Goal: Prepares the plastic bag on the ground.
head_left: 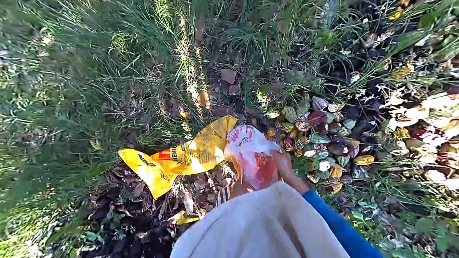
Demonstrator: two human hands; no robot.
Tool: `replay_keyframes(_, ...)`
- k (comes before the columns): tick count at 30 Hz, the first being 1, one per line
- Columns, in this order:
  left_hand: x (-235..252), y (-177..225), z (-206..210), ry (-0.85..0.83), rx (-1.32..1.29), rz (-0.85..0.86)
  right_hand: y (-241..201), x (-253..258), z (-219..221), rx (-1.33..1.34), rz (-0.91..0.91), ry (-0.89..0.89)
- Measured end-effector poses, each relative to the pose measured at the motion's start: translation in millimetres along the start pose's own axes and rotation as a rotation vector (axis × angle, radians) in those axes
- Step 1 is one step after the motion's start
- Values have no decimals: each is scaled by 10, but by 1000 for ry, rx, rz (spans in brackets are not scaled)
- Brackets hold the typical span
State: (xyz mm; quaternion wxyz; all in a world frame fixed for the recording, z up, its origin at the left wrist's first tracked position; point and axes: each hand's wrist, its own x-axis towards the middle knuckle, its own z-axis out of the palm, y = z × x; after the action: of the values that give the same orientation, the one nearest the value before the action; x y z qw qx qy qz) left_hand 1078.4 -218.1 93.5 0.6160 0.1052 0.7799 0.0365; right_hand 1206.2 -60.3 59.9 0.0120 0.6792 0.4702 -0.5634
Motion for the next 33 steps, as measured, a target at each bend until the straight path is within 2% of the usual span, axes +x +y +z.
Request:
replay_keyframes(1, 42, -6, 51, -22, 14, 10, 89, -29, -14, -7, 19, 36)
replay_keyframes(2, -59, -198, 164, -35, -15, -12, 294, -204, 2, -6, 60, 59)
replay_keyframes(5, 145, -136, -112, -20, -128, 55, 62, -24, 26, 60, 17, 108)
replay_keyframes(8, 147, -483, -152, -24, -270, 28, 227, -58, 156, 140, -6, 115)
replay_keyframes(14, 130, -541, -44, 165, -557, -9, 218, 9, 127, 85, 4, 4)
replay_keyframes(18, 45, -459, 379, 265, -593, -51, 409, 79, -208, 190, 15, -5)
replay_keyframes(20, -154, -387, 764, 271, -548, -87, 581, -14, -452, 171, 16, 9)
replay_keyframes(22, -265, -140, 913, 274, -505, -81, 368, 2, -635, 130, -62, -20)
replay_keyframes(25, -590, 7, 1168, 267, -547, -65, 148, -92, -845, 99, -120, -66)
replay_keyframes(28, -712, 2, 1515, 215, -601, -36, 77, -71, -1018, 4, -174, -131)
replay_keyframes(30, -527, -80, 1807, 150, -632, -24, 128, 126, -1047, -102, -215, -169)
replay_keyframes(33, -367, -122, 2113, 25, -619, -64, 535, 316, -1147, -236, -201, -196)
